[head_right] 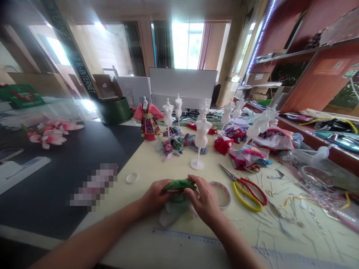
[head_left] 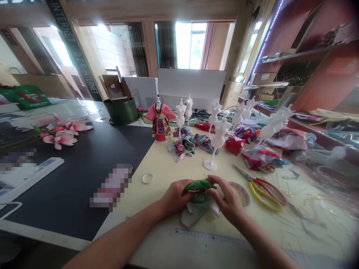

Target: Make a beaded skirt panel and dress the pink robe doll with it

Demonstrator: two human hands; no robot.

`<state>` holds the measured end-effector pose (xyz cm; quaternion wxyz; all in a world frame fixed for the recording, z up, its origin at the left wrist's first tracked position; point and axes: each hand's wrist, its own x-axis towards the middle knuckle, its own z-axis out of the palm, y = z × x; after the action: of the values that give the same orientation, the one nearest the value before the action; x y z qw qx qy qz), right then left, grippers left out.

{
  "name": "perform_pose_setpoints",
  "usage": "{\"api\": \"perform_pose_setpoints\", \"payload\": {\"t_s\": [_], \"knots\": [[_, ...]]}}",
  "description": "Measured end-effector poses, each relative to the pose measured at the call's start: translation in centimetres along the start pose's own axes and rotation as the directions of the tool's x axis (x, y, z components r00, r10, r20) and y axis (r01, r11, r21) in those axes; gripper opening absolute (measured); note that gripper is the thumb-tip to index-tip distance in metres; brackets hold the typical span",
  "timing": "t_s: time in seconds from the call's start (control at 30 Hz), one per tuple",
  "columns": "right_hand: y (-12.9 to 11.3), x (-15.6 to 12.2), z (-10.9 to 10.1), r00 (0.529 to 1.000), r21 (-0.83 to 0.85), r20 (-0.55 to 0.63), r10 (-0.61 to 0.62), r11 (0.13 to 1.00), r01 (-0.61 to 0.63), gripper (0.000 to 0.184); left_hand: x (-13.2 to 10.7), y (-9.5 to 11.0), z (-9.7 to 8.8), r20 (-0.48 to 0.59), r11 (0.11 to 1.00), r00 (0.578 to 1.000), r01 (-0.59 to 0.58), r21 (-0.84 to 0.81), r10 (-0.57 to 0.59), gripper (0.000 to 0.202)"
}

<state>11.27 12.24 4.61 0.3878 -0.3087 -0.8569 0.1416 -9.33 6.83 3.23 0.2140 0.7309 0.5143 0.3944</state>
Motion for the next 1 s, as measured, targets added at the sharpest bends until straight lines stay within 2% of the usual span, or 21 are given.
{"api": "perform_pose_setpoints", "payload": {"t_s": [0.13, 0.37, 0.77, 1.0], "knots": [[0.1, -0.3, 0.9, 0.998, -0.052, -0.044, -0.053, 0.997, 0.051, 0.031, 0.1, 0.2, -0.1, -0.015, 0.999, 1.0, 0.012, -0.031, -0.013, 0.023], [0.9, -0.6, 1.2, 0.994, -0.097, -0.085, -0.073, 0.993, 0.065, 0.023, 0.0, 0.3, -0.4, -0.006, 0.998, 1.0, 0.017, -0.068, -0.017, 0.025], [1.3, -0.9, 0.9, 0.997, -0.056, -0.034, -0.073, 0.996, 0.071, 0.02, -0.1, 0.6, -0.7, -0.002, 0.999, 1.0, 0.006, -0.046, -0.006, 0.037], [1.1, -0.6, 0.7, 0.994, -0.011, -0.034, -0.104, 0.995, 0.104, 0.021, 0.2, 0.1, -0.5, -0.09, 1.0, 0.996, 0.003, -0.007, -0.004, 0.03]]}}
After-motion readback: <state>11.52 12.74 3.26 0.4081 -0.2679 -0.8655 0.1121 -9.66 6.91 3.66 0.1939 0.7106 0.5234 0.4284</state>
